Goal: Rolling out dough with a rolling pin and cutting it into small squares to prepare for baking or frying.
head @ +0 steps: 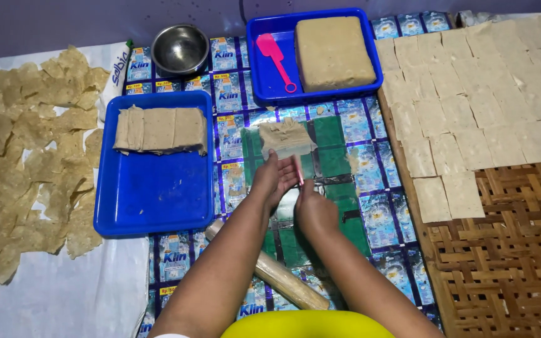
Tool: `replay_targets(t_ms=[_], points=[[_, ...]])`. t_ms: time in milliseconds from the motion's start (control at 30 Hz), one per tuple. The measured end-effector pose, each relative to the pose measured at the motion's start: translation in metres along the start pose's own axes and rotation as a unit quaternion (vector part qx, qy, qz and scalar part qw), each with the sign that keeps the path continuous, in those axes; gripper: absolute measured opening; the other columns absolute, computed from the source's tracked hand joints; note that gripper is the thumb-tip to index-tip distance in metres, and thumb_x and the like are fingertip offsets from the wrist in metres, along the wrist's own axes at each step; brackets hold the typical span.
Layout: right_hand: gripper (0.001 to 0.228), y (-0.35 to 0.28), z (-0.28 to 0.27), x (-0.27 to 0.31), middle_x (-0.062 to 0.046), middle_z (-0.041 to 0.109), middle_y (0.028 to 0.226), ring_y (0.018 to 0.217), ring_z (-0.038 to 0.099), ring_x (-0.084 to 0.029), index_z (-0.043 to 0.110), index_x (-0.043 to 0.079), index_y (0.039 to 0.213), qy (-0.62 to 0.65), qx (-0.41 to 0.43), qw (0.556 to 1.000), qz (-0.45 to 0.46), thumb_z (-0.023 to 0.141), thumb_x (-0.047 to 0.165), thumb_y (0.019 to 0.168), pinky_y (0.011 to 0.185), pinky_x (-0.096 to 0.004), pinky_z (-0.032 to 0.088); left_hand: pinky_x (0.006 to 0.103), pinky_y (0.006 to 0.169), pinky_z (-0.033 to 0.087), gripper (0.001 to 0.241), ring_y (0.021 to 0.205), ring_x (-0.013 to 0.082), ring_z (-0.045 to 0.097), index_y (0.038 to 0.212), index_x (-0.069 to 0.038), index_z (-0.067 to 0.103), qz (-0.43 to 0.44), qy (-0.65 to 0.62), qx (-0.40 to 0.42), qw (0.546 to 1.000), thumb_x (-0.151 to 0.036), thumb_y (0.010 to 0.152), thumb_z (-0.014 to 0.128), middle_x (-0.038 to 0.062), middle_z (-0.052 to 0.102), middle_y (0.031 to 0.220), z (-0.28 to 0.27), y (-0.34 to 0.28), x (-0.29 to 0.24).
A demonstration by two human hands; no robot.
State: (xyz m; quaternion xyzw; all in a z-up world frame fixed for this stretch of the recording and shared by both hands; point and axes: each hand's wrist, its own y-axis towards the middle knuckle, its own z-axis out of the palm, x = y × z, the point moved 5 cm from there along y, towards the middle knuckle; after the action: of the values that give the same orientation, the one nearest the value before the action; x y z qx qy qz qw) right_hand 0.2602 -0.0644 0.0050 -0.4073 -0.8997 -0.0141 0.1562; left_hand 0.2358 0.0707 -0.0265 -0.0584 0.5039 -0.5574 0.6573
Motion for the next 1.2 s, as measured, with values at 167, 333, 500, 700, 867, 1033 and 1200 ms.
replay_targets(t_ms=[167, 333, 500, 700, 867, 1033, 1200], points=[[0.027, -0.012, 0.014, 0.013, -0.01, 0.068, 0.086, 0.068, 0.074, -0.034, 0.052, 0.008, 0.119, -0.067, -0.097, 0.99, -0.081, 0.042, 0.014, 0.095, 0.063, -0.049, 0.06, 0.0559, 0.095, 0.057, 0.077, 0.11, 0.0374, 0.07, 0.131, -0.001, 0.06, -0.028, -0.109, -0.025, 0.993, -0.065, 0.105, 0.027, 0.022, 0.068, 0.12, -0.041, 0.057, 0.021], [0.031, -0.019, -0.005, -0.004, -0.015, 0.063, 0.098, 0.07, 0.071, -0.042, 0.049, 0.011, 0.128, 0.017, -0.129, 0.99, -0.06, 0.045, 0.023, 0.1, 0.061, -0.058, 0.058, 0.0603, 0.099, 0.054, 0.093, 0.119, 0.045, 0.065, 0.131, 0.001, 0.063, -0.053, -0.118, -0.016, 0.991, -0.077, 0.099, 0.021, 0.029, 0.066, 0.123, -0.037, 0.054, 0.023], [0.029, -0.011, 0.005, -0.06, -0.012, 0.061, 0.113, 0.086, 0.07, -0.049, 0.044, 0.021, 0.129, 0.067, -0.036, 0.994, 0.077, 0.043, 0.034, 0.102, 0.075, -0.062, 0.057, 0.0583, 0.11, 0.043, 0.099, 0.133, 0.0411, 0.055, 0.14, 0.0, 0.059, -0.052, -0.093, -0.023, 0.994, -0.081, 0.095, 0.021, 0.022, 0.059, 0.129, -0.042, 0.048, 0.013], [0.028, -0.005, 0.001, -0.065, -0.01, 0.061, 0.114, 0.099, 0.07, -0.045, 0.05, 0.024, 0.125, 0.087, -0.007, 0.992, 0.094, 0.051, 0.039, 0.101, 0.081, -0.059, 0.057, 0.0513, 0.104, 0.052, 0.099, 0.117, 0.0344, 0.066, 0.141, 0.002, 0.057, -0.028, -0.046, -0.046, 0.998, -0.079, 0.097, 0.021, 0.022, 0.063, 0.124, -0.044, 0.027, -0.006], [0.022, -0.003, 0.008, -0.069, -0.015, 0.067, 0.103, 0.095, 0.07, -0.047, 0.054, 0.02, 0.121, 0.096, -0.044, 0.99, 0.096, 0.047, 0.032, 0.104, 0.079, -0.059, 0.056, 0.0534, 0.105, 0.052, 0.097, 0.12, 0.0361, 0.065, 0.141, 0.002, 0.056, -0.022, -0.046, -0.048, 0.998, -0.078, 0.098, 0.021, 0.023, 0.063, 0.126, -0.042, 0.03, -0.001], [0.03, -0.004, -0.027, -0.047, -0.011, 0.057, 0.116, 0.104, 0.067, -0.042, 0.057, 0.015, 0.123, 0.013, -0.135, 0.99, 0.034, 0.06, 0.029, 0.097, 0.076, -0.052, 0.06, 0.0516, 0.104, 0.053, 0.096, 0.116, 0.0338, 0.067, 0.14, 0.001, 0.057, -0.002, -0.026, -0.055, 0.998, -0.077, 0.098, 0.02, 0.021, 0.064, 0.124, -0.039, 0.02, -0.006], [0.04, 0.016, -0.027, -0.008, -0.009, 0.055, 0.119, 0.11, 0.062, -0.035, 0.064, 0.016, 0.121, 0.037, -0.193, 0.961, -0.193, 0.074, 0.017, 0.082, 0.085, -0.045, 0.053, 0.0492, 0.101, 0.056, 0.093, 0.112, 0.032, 0.068, 0.14, -0.001, 0.058, 0.027, -0.007, -0.067, 0.997, -0.075, 0.099, 0.02, 0.02, 0.065, 0.121, -0.041, 0.01, -0.008]])
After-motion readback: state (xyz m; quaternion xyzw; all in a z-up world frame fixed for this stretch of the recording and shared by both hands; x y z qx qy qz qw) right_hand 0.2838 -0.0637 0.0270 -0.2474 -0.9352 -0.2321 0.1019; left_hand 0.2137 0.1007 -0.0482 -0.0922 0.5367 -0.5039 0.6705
